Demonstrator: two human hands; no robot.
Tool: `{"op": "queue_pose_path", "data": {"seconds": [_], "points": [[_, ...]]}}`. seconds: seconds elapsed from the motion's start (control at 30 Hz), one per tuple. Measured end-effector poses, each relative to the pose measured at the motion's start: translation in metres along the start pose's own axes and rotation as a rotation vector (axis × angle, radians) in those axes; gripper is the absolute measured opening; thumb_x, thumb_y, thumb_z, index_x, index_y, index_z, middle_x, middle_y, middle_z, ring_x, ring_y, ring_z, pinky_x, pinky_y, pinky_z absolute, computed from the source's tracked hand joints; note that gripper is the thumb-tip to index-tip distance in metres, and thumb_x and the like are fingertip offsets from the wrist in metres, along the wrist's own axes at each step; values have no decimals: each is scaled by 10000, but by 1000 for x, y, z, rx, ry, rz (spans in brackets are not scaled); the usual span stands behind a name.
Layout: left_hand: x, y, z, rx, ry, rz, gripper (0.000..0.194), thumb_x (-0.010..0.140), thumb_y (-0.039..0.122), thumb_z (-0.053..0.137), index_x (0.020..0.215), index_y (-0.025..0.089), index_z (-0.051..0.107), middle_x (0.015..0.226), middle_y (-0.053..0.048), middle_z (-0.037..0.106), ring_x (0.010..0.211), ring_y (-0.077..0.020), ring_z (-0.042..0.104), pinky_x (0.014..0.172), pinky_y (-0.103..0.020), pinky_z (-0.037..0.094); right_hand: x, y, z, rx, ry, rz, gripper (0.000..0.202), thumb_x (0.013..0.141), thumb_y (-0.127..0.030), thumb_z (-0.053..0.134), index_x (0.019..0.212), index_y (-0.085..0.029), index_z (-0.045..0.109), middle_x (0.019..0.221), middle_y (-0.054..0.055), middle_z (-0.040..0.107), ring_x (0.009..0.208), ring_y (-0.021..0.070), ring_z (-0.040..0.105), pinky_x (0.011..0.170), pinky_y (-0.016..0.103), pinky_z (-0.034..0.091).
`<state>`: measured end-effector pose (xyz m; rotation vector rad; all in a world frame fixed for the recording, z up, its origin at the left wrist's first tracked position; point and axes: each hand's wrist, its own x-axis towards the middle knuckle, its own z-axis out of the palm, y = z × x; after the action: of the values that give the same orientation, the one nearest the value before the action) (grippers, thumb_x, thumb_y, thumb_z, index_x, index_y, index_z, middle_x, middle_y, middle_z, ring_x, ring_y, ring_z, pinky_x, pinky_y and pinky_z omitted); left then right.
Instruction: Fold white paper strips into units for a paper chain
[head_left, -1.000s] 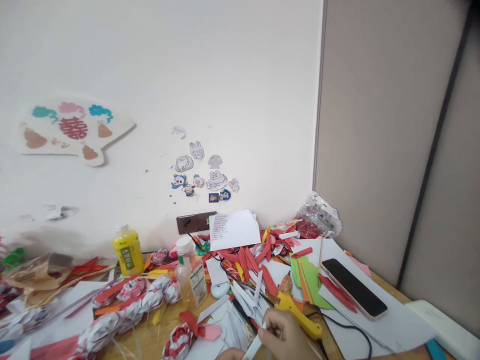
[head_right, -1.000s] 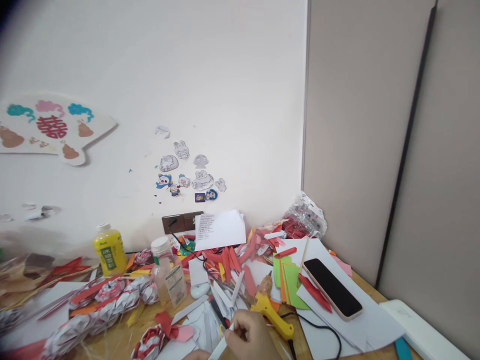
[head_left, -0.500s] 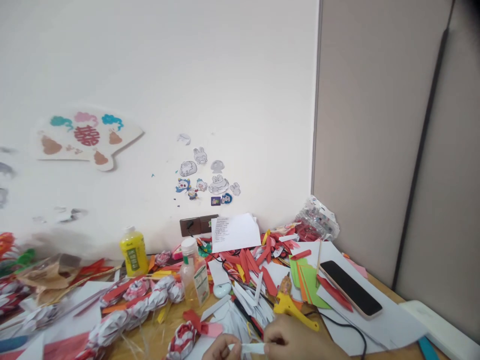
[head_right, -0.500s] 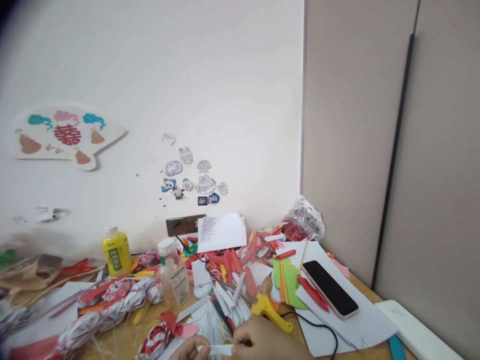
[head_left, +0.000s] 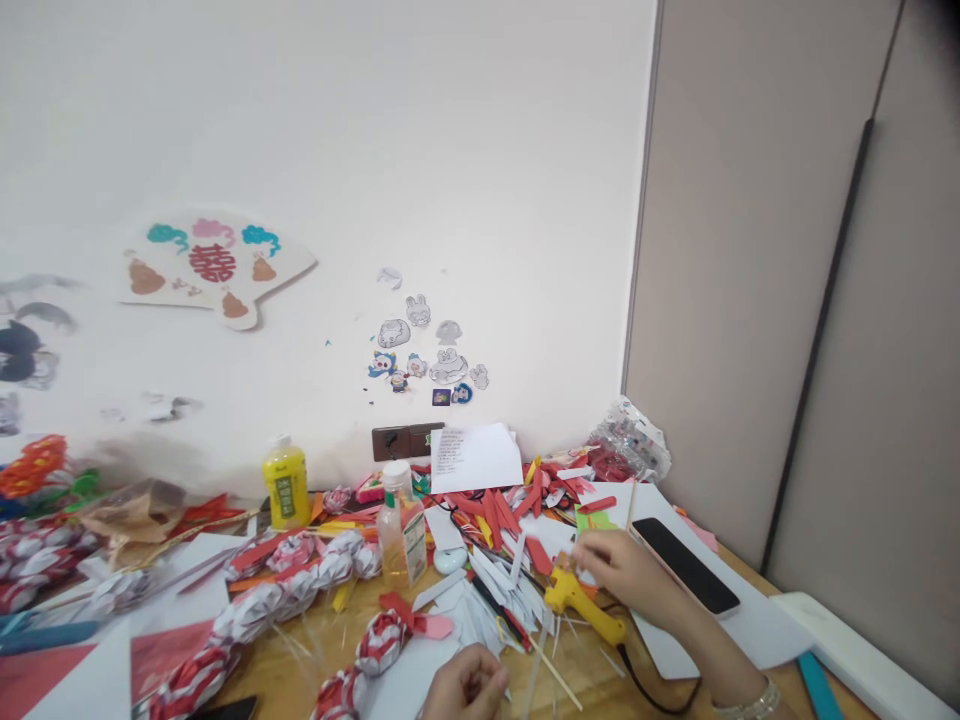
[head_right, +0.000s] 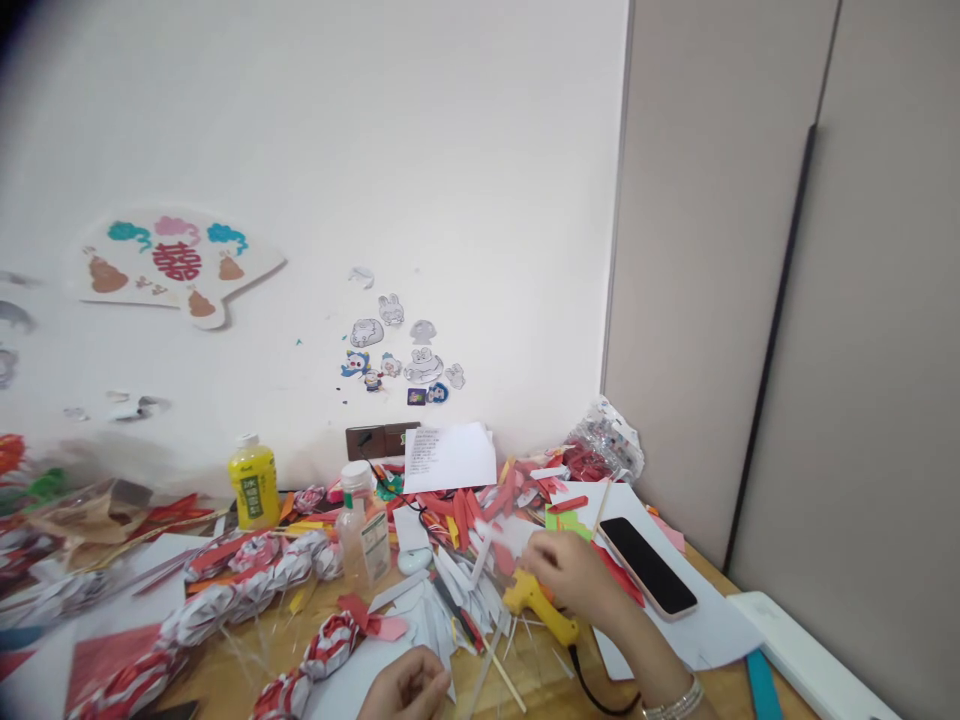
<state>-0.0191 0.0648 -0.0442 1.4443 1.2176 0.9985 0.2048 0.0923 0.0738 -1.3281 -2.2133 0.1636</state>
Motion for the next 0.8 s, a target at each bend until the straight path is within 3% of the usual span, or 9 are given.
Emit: {"op": "queue_pose_path", "data": {"seconds": [0.1,0.23,0.3,0.4,0.53,0.67,0.8], "points": [[-5,5,2,63,-21,20,390,620,601,490,577,217,430,339,108,401,302,-77,312,361,-206,216,12,-5,1,-249,135,175,400,899,-315,240,682,-162,539,599,12,553,571,133,495,520,215,296],[-14,15,3,134,-20,81,185,716,345,465,603,199,466,419,84,435,401,-102,382,426,-212,274,32,-23,31,-337,24,147,355,809,-450,446,698,-144,589,630,75,613,599,186,552,522,242,312],[-17,18,4,171,-11,117,146,705,264,473,578,191,484,445,75,437,452,-112,399,466,-219,289,41,-38,51,-343,-63,30,288,810,-392,474,761,-141,607,695,88,636,660,200,574,558,251,342],[-20,21,5,218,-8,157,144,682,197,478,544,181,512,476,63,446,487,-121,408,495,-226,294,51,-62,77,-305,-227,-261,197,779,-334,545,872,-176,618,827,61,651,781,197,574,643,255,378],[-25,24,5,268,-4,204,164,656,148,495,504,172,550,510,37,494,563,-144,453,538,-228,317,59,-84,105,-219,-439,-643,233,651,-327,691,866,-255,636,920,-24,633,889,143,538,745,198,375],[-29,24,6,297,-51,232,172,671,137,489,565,160,621,526,18,571,529,-137,464,513,-219,313,59,-89,120,-194,-441,-771,136,729,-268,617,845,-201,641,1005,34,596,930,166,499,775,249,373],[-29,20,6,328,-78,254,182,671,139,499,591,156,661,534,8,598,514,-133,445,495,-216,285,54,-88,126,-209,-382,-815,121,772,-139,522,737,-148,637,896,64,608,855,177,494,735,282,376]]}}
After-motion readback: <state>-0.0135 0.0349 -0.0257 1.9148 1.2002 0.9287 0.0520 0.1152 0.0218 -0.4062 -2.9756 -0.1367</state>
